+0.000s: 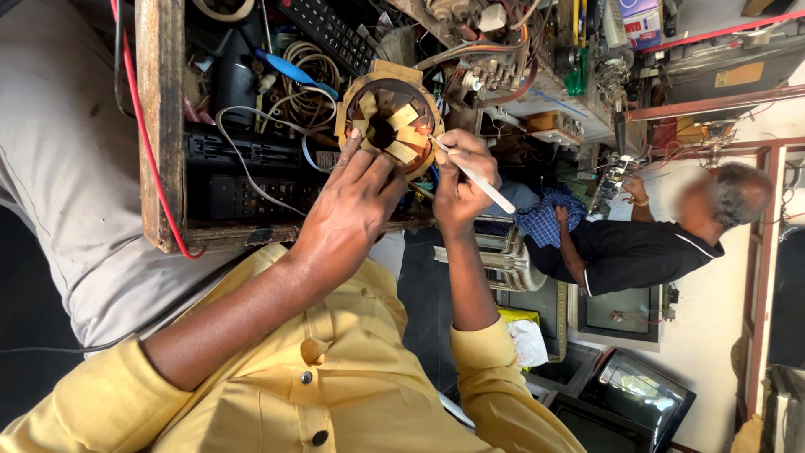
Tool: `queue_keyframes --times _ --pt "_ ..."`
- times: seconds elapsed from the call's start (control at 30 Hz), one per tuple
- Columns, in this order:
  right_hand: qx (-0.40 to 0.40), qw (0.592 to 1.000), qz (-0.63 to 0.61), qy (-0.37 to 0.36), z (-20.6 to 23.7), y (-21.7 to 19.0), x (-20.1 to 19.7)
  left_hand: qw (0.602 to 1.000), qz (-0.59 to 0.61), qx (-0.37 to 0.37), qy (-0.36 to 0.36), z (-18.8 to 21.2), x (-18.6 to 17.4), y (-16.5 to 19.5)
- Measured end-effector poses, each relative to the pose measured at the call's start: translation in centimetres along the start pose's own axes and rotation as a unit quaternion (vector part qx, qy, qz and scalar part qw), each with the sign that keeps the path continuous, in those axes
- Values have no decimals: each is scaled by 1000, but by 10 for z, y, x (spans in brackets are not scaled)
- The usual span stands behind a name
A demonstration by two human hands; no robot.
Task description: The person works on the copper windings of a motor armature clamped in a wooden frame, holding the armature steady with one hand while using a hand tool to work inside the winding slots. They then pick up a green spool of solder wire and a soldering iron and apply solder to the winding connections.
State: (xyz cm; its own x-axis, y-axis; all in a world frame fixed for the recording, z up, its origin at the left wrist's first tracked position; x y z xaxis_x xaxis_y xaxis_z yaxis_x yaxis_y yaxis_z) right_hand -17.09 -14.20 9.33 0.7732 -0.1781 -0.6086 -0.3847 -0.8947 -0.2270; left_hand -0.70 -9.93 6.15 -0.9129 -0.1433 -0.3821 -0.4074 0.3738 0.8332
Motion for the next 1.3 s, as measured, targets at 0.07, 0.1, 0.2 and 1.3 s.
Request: queue_keyframes --times 0.07,0.1,0.2,1.3 --pt "2 1000 -2 6 0 0 0 1000 1 0 -2 0 0 0" --pt "2 1000 -3 9 -1 0 0 1000 2 0 -3 0 0 0" --pt "0 1000 7 4 -3 0 0 1000 -5 2 0 1 0 0" --pt "71 992 -8 -104 -19 -1 5 1000 -15 -7 -6 2 1 -2"
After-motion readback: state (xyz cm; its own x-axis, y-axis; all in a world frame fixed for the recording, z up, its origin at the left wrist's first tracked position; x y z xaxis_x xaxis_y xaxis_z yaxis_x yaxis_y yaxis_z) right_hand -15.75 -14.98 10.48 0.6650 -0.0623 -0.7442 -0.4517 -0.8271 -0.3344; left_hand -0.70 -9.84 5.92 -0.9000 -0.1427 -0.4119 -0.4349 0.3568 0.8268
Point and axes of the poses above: each hand's wrist, its own z-axis away from the middle knuckle, its own x-axis out of the palm, y = z × x, the point moved 10 cm from there along -z, towards the middle knuckle, and after that the axes turned 15 degrees about -x, right-handed, at the moved point
